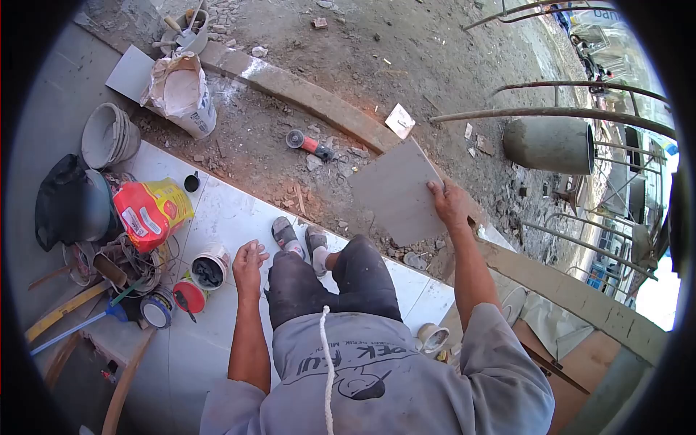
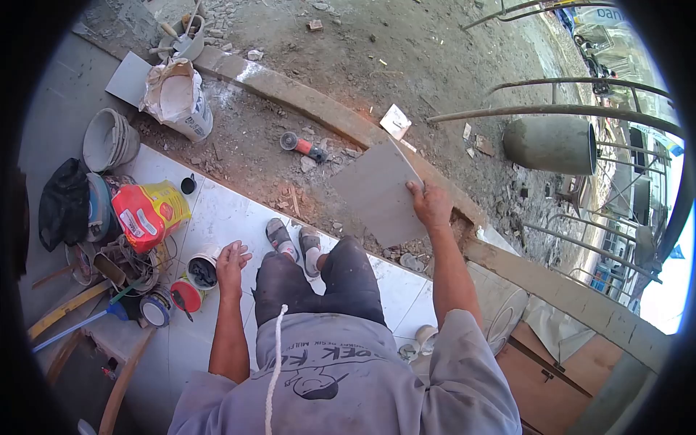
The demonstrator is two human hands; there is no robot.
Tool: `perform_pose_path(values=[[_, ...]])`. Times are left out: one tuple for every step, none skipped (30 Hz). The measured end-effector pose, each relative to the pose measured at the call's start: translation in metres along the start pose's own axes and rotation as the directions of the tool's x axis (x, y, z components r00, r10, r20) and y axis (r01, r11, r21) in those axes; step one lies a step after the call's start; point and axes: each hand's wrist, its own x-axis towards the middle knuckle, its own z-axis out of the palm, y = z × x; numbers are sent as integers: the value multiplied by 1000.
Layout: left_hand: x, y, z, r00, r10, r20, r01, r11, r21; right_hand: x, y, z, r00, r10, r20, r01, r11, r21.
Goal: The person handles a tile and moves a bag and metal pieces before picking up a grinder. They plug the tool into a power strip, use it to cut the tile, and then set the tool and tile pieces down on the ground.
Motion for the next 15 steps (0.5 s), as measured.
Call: perform_pose_path(values=[[16,1,3,1000,-10,5,9,999,51,1,15,-2,999,17,-43,-16,1000,18],[31,0,1,1000,-1,-19,2,998,70,2,30,-2,995,35,-94,-32,999,41],[56,4,5,998,33,-48,-30,997,70,15,44,0,993,29,-111,-25,999,34],[70,17,10,995,65,-79,-62,997,44,22,59,4,992,94,-85,-95,995,-9],[79,32,13,989,89,-117,-87,996,21,27,74,11,986,158,-57,-161,985,-54],[91,42,16,982,122,-142,-122,992,9,37,88,18,989,136,-59,-140,988,-62],[101,49,21,974,151,-171,-154,988,-2,49,105,27,992,127,-19,-128,984,-122],[110,54,27,962,175,-208,-183,983,-17,65,120,38,993,117,22,-111,977,-180],[115,53,35,949,195,-249,-208,978,-28,83,134,51,996,87,28,-80,979,-187],[116,45,43,944,181,-277,-199,979,-39,100,146,67,993,50,110,-21,966,-256],[117,35,55,929,177,-325,-198,980,-35,120,161,87,981,20,192,43,948,-315],[121,24,72,912,177,-371,-199,980,-24,141,172,106,959,-35,280,125,942,-312],[121,7,92,902,169,-397,-192,981,-20,161,184,131,954,-59,295,151,942,-301],[117,-16,116,887,134,-442,-159,987,-20,185,198,159,912,-139,385,256,928,-272],[112,-40,147,869,97,-484,-123,992,-21,210,215,187,855,-213,472,355,905,-234]])
